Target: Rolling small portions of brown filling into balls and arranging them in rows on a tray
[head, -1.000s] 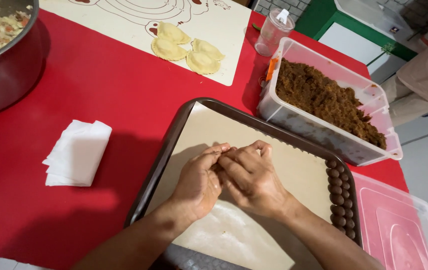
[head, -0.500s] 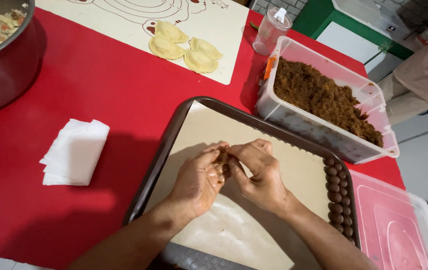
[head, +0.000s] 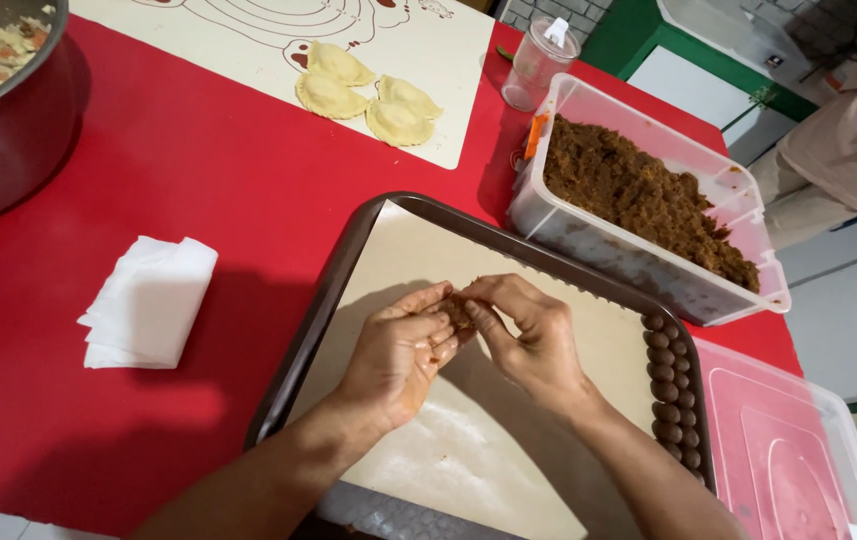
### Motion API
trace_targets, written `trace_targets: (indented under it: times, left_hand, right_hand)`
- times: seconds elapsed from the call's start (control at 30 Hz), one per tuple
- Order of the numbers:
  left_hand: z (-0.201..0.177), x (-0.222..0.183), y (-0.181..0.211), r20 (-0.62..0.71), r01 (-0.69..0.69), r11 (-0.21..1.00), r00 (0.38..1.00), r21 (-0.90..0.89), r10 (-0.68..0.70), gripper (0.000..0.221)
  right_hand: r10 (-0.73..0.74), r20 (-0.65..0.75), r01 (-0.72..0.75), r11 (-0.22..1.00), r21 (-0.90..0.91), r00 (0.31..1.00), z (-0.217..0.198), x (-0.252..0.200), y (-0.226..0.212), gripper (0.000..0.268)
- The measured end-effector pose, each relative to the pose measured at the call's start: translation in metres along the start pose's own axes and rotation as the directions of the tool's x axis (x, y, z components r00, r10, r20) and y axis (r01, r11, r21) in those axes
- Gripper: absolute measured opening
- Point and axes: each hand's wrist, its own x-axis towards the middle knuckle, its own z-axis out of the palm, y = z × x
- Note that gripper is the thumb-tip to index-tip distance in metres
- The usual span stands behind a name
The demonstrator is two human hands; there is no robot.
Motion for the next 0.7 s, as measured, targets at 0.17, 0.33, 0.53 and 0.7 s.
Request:
trace_targets:
  times: [0.17, 0.33, 0.53, 0.7]
  left_hand:
    - [-0.012, 0.009, -0.008, -0.047, -0.044, 0.998, 0.998, 0.051, 0.046, 0.048]
    - [0.006, -0.009, 0.007, -0.069, 0.093, 0.994, 0.993, -0.064, -0.098, 0.031]
    - [0.013, -0.016, 0.010, -0.052, 0.129, 0.975, 0.989, -0.178, -0.140, 0.014]
    - [-0.001, 0.005, -0.001, -0.092, 0.060, 0.995, 0.993, -0.079, -0.067, 0.009]
  right_hand:
    - [-0.011, 0.068, 0.018, 0.995, -0.099, 0.998, 0.002, -0.006, -0.014, 0.022]
    - [0.028, -0.033, -0.029, 0.999, -0.032, 0.999, -0.003, -0.005, -0.019, 0.020]
    - [-0.127, 0.049, 0.134, 0.971, -0.199, 0.991, 0.006, -0.006, -0.026, 0.015]
    - [-0.113, 0.050, 0.123, 0.959, -0.256, 0.992, -0.004, -0.004, -0.041, 0.023]
